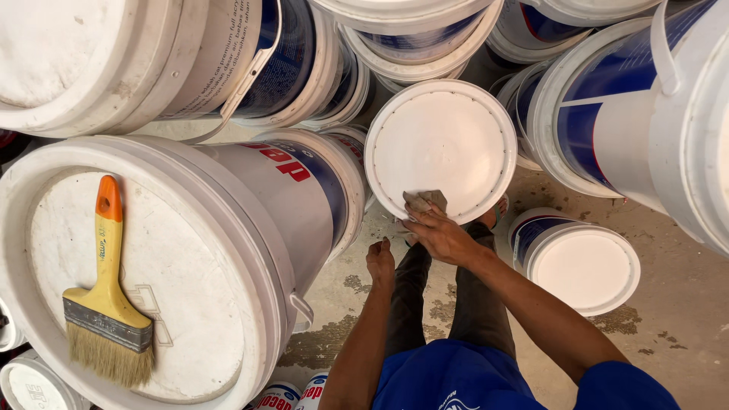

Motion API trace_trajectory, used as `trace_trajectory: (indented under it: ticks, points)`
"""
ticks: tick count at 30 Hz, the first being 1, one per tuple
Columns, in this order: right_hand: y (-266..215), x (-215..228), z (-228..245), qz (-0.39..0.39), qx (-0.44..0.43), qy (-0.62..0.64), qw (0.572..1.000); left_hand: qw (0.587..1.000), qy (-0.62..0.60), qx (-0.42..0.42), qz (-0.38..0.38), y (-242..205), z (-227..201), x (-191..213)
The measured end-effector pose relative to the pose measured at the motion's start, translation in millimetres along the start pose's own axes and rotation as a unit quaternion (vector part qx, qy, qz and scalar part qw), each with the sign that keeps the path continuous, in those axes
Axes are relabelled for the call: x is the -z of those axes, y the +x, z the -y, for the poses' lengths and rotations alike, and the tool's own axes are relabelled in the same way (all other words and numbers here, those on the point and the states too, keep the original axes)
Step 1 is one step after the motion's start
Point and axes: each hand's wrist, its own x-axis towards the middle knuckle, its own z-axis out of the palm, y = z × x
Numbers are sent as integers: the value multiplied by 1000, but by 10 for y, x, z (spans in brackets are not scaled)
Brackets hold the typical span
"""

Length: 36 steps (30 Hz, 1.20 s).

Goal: The person wipes the lids of paint buckets using a damp cloth, rinsing and wringing out the cloth in a separate bucket of water periodically.

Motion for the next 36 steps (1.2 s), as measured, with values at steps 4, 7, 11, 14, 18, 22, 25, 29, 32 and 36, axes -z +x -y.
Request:
trace_trajectory:
  ticks: [4,7,11,14,18,22,25,29,32,36]
  points:
    - [-194,981,-294,75,-19,-59,995,999,-10,4,32,-272,-296,8]
    - [37,1186,-568,-53,-81,-141,985,997,0,-14,70,-577,-607,165]
    - [211,527,-683,-64,-145,-288,944,996,13,-39,84,-868,-929,316]
    - [146,111,2,-69,-224,-173,957,993,0,-77,94,-997,-1094,363]
    - [57,323,694,-39,-269,140,952,983,25,-146,112,-1358,-1566,424]
    - [61,1927,1571,-116,-350,274,888,950,21,-238,202,-2739,-2875,448]
    - [-15,3183,2105,-272,-308,286,866,853,-75,-390,339,-3735,-3720,257]
    - [-371,4807,2102,-437,-182,227,851,720,-107,-542,420,-4893,-4745,-461]
    - [-661,6044,1852,-491,-109,166,848,647,-146,-605,441,-5543,-5363,-1347]
    - [-699,7485,1997,-444,-126,-64,885,618,-114,-656,419,-6356,-6195,-2307]
